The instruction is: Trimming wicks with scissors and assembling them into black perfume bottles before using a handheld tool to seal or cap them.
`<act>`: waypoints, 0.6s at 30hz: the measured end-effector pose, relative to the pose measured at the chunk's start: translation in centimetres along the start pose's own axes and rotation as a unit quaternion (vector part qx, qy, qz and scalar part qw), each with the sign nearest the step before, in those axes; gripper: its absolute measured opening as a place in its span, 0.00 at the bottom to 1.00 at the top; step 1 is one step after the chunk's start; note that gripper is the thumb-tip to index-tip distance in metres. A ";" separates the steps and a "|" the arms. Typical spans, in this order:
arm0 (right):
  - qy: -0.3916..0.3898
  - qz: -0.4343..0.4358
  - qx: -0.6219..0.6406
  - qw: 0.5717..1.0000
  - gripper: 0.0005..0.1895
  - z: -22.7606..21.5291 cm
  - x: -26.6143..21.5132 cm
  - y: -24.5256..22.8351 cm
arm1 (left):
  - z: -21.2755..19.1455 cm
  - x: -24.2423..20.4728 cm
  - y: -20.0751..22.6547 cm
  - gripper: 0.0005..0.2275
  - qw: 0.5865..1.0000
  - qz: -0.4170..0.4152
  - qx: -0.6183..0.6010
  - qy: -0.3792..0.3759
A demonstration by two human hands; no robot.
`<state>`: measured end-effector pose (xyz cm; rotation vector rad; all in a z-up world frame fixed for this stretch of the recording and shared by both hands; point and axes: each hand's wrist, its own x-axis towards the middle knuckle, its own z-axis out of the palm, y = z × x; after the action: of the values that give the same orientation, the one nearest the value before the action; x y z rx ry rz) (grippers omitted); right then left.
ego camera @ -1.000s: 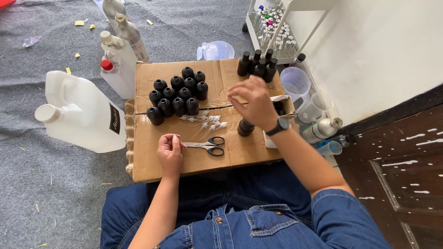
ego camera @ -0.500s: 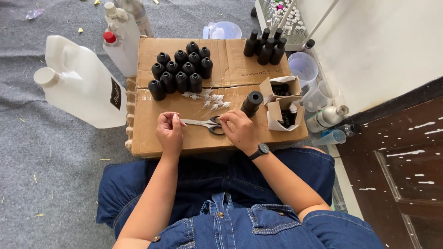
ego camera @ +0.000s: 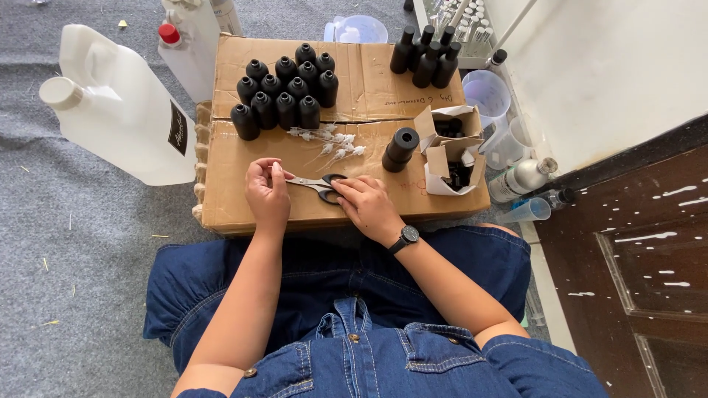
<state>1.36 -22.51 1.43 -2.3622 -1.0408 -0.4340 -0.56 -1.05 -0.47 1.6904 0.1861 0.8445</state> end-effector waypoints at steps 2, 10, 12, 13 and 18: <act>0.007 0.016 0.035 0.999 0.15 0.2 0.1 0.3 | 0.1 0.0 -0.1 0.04 1.000 -0.003 -0.014 0.002; 0.039 0.088 0.053 0.994 0.18 2.4 1.6 4.5 | 0.0 -0.1 -0.5 0.03 1.000 0.001 -0.003 0.015; 0.020 0.100 0.016 0.995 0.20 2.9 2.3 5.2 | 0.0 -0.1 -0.4 0.03 1.000 -0.005 -0.006 0.018; 0.020 0.100 0.016 0.995 0.20 2.7 2.6 5.0 | 0.0 -0.1 -0.3 0.03 1.000 -0.005 -0.006 0.018; -0.015 0.111 -0.011 0.994 0.12 4.1 4.0 4.9 | -0.2 -0.1 -0.3 0.04 1.000 -0.005 -0.024 0.019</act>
<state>7.99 -20.68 -1.60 -2.4766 -0.7764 -0.3299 -0.62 -0.85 -0.76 1.6278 0.1995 0.8680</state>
